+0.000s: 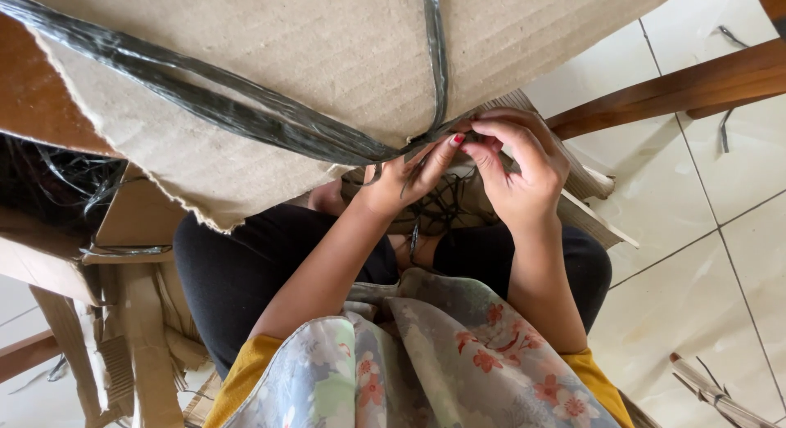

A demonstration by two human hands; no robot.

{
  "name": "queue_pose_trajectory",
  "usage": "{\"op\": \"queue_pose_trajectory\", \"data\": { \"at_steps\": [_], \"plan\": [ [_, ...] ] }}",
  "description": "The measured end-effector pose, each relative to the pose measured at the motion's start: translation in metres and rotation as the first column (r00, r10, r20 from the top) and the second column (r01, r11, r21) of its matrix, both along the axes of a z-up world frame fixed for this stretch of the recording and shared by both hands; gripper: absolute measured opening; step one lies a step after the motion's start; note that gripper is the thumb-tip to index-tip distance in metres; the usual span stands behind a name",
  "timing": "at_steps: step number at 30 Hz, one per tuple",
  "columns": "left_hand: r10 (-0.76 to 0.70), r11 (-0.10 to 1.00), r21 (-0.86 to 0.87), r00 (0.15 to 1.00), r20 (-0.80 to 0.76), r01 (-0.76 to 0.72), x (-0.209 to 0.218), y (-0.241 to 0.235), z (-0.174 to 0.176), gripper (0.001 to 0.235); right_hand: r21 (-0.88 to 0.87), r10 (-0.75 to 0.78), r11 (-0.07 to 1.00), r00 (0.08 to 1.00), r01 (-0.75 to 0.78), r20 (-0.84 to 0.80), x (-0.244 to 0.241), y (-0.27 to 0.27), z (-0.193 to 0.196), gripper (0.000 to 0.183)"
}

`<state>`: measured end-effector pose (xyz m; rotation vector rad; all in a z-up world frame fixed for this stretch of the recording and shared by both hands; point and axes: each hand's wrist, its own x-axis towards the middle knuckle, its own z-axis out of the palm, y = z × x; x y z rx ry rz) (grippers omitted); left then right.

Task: Wrapping wooden chair legs with protective cardboard and securing them with plastic strips.

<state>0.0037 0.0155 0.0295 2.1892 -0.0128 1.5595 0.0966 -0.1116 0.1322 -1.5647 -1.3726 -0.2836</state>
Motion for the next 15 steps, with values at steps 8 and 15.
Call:
{"op": "queue_pose_trajectory", "data": {
  "at_steps": [8, 15],
  "plan": [
    [0.095, 0.994, -0.051, 0.99, -0.106, -0.101, -0.006, -0.002, 0.003, 0.017, 0.011, -0.004, 1.0, 1.0, 0.004, -0.016, -0.009, 0.001, 0.002, 0.019],
    [-0.001, 0.996, 0.085, 0.969, -0.247, 0.022, -0.023, 0.012, 0.017, 0.021, 0.04, -0.063, 0.997, 0.998, 0.063, 0.009, -0.012, 0.005, -0.011, 0.01]
  ]
}}
